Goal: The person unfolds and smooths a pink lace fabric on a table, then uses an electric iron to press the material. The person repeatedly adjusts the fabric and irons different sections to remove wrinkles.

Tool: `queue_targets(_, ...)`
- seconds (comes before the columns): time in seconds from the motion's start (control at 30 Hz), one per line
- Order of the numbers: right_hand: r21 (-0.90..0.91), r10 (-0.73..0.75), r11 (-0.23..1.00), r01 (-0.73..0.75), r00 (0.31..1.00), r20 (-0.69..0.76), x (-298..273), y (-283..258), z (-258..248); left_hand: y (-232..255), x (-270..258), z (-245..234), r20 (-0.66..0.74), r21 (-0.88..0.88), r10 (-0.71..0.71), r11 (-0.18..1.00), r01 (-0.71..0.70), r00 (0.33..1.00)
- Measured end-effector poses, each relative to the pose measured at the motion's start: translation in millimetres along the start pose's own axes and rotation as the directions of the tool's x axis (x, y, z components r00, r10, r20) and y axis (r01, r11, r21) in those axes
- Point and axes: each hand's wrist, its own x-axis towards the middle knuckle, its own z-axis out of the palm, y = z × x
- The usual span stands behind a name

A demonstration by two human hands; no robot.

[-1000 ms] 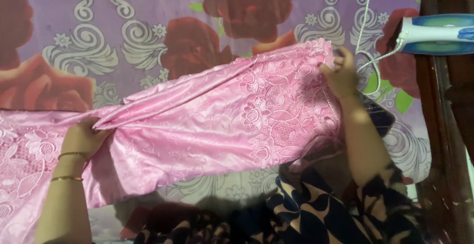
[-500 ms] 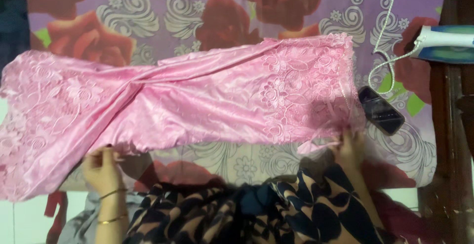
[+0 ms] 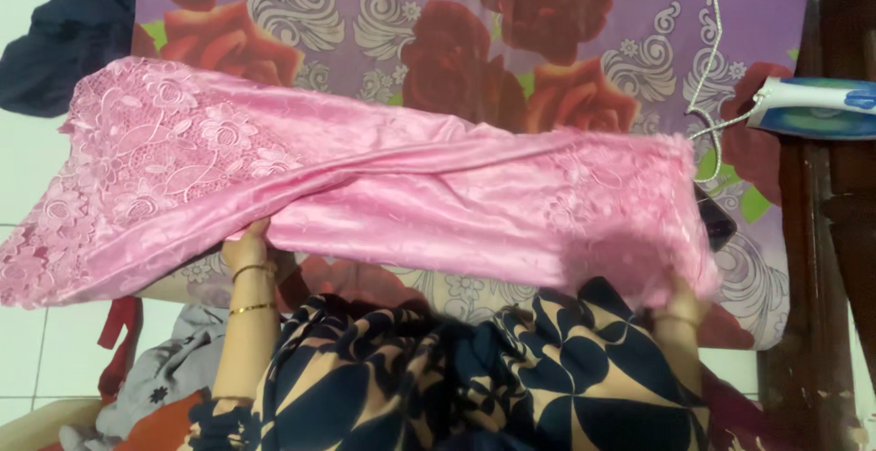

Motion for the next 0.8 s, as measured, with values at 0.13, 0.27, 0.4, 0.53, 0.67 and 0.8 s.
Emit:
queue_targets(0.13,-0.241,-0.329,0.921,0.307,0.943,-0.057,-3,13,-22,4,4,-36,-0.124,0.369,0.19,0.92,-0.132,0.974)
queue_targets(0.27,-0.107,-0.469,0.874,0.474,0.881,0.065,3,18,-21,33,31,-64,-0.265,0.447,0.392,0.859,-0.248,0.881)
queue_targets(0.4,-0.659,-0.553,0.687,0.306,0.809,-0.2,-10,8,-13,49,54,-76,-0.247,0.577,0.387,0.795,-0.186,0.889)
queue_targets(0.53,-0.855,-0.814,0.276,0.439,0.58,0.035,-56,-40,8,47,54,-85,-0.248,0.63,0.415,0.755,-0.179,0.875)
queue_targets(0.67,-0.291,-0.776,-0.182,0.939,0.045,0.63,-124,-103,86,47,35,-96,-0.332,0.554,0.441,0.807,-0.206,0.834)
queue_targets(0.8,0.267,-0.478,-0.278,0.923,-0.374,0.795,-194,-104,232,76,20,-116,-0.242,0.49,0.631,0.735,-0.469,0.737)
